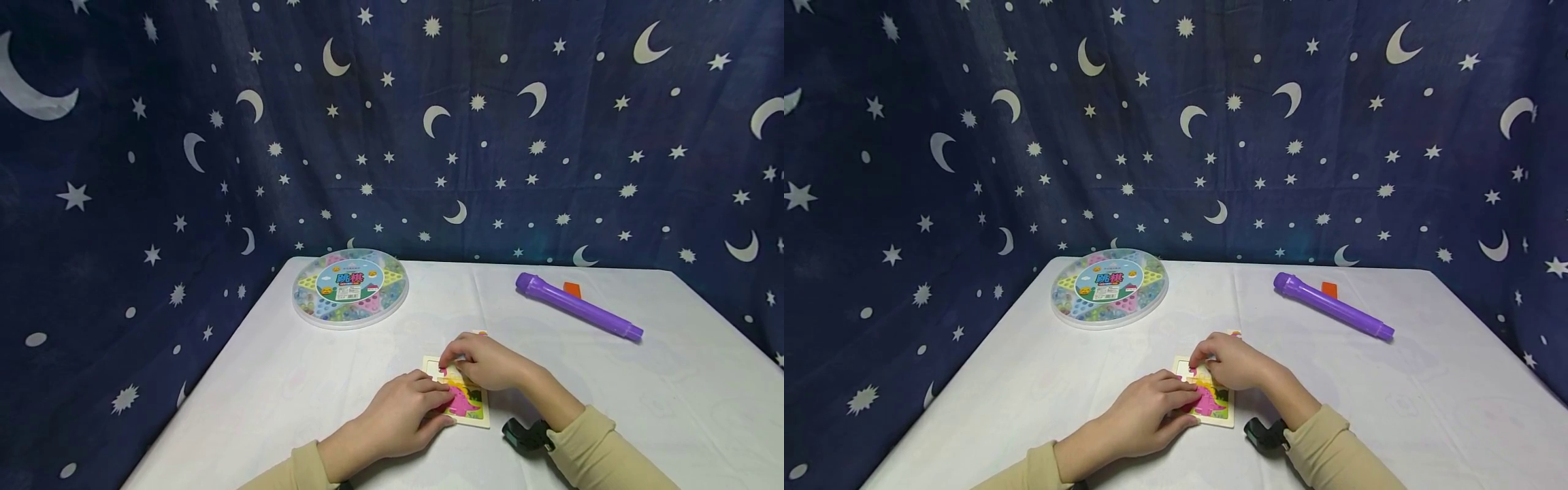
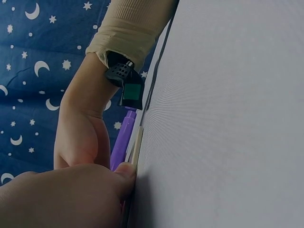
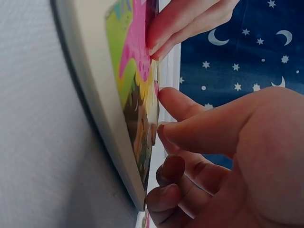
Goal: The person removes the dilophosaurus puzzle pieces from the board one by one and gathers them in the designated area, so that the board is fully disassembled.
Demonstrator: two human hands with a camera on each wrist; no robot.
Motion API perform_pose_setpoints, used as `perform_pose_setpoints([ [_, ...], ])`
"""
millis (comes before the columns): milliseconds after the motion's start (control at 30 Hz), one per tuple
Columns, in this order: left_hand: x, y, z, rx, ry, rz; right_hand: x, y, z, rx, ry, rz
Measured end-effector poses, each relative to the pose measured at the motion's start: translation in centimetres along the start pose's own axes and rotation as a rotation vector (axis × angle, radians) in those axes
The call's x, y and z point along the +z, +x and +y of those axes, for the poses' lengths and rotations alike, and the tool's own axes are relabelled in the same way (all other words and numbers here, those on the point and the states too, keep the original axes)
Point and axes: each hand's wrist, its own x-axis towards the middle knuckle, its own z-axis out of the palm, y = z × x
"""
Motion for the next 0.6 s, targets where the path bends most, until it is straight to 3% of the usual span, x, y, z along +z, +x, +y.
perform_pose_setpoints([
  [300,0.0,0.0,0.0,-0.006,-0.009,0.008,-0.7,0.1,0.0,0.013,0.031,-0.037],
  [600,-0.2,0.0,0.1,-0.025,-0.031,-0.033,-1.1,-0.1,-0.3,0.069,0.100,-0.076],
])
